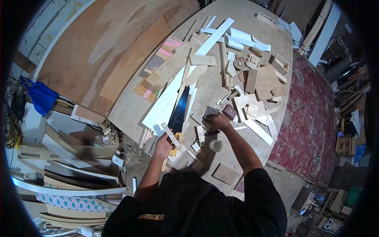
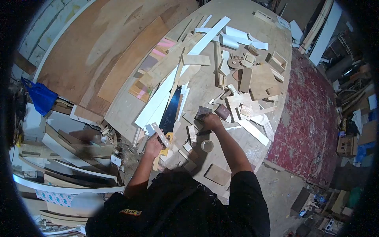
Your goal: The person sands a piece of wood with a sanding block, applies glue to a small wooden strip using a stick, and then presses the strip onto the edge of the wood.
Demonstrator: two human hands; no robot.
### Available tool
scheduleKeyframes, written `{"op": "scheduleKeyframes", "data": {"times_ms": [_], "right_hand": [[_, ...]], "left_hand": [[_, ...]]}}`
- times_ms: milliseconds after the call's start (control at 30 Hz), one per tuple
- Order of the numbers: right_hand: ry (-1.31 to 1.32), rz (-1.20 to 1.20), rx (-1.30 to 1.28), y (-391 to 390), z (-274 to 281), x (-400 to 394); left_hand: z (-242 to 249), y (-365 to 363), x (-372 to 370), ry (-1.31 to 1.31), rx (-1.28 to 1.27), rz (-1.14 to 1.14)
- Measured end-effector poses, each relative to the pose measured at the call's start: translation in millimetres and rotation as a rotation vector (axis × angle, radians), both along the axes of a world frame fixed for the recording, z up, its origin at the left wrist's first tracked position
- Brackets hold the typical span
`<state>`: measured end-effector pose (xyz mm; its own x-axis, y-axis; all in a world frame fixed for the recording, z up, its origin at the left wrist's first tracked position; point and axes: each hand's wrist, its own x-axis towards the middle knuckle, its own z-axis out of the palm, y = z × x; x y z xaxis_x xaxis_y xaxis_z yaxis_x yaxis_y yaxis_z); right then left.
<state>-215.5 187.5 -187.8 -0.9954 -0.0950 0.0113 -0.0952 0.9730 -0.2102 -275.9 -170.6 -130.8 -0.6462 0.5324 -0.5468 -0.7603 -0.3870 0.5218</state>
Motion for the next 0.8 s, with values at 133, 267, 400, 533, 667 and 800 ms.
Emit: {"op": "scheduleKeyframes", "data": {"times_ms": [133,267,400,533,667,800], "right_hand": [[-0.103,-0.047,0.008,2,-2,-10],[-0.236,-0.021,0.038,7,1,-19],[-0.38,-0.003,0.056,15,-4,-29],[-0.447,-0.001,0.003,25,5,-45],[-0.392,0.025,-0.141,38,11,-45],[-0.401,-0.454,-0.974,36,27,-30]], "left_hand": [[4,4,-1,-0.005,0.023,-0.036],[1,9,-2,-0.012,0.042,-0.032],[0,13,-2,-0.027,0.053,-0.028],[3,12,-3,-0.03,0.021,0.022],[2,2,-8,-0.047,0.035,0.052],[3,-2,-10,-0.073,0.068,0.049]]}}
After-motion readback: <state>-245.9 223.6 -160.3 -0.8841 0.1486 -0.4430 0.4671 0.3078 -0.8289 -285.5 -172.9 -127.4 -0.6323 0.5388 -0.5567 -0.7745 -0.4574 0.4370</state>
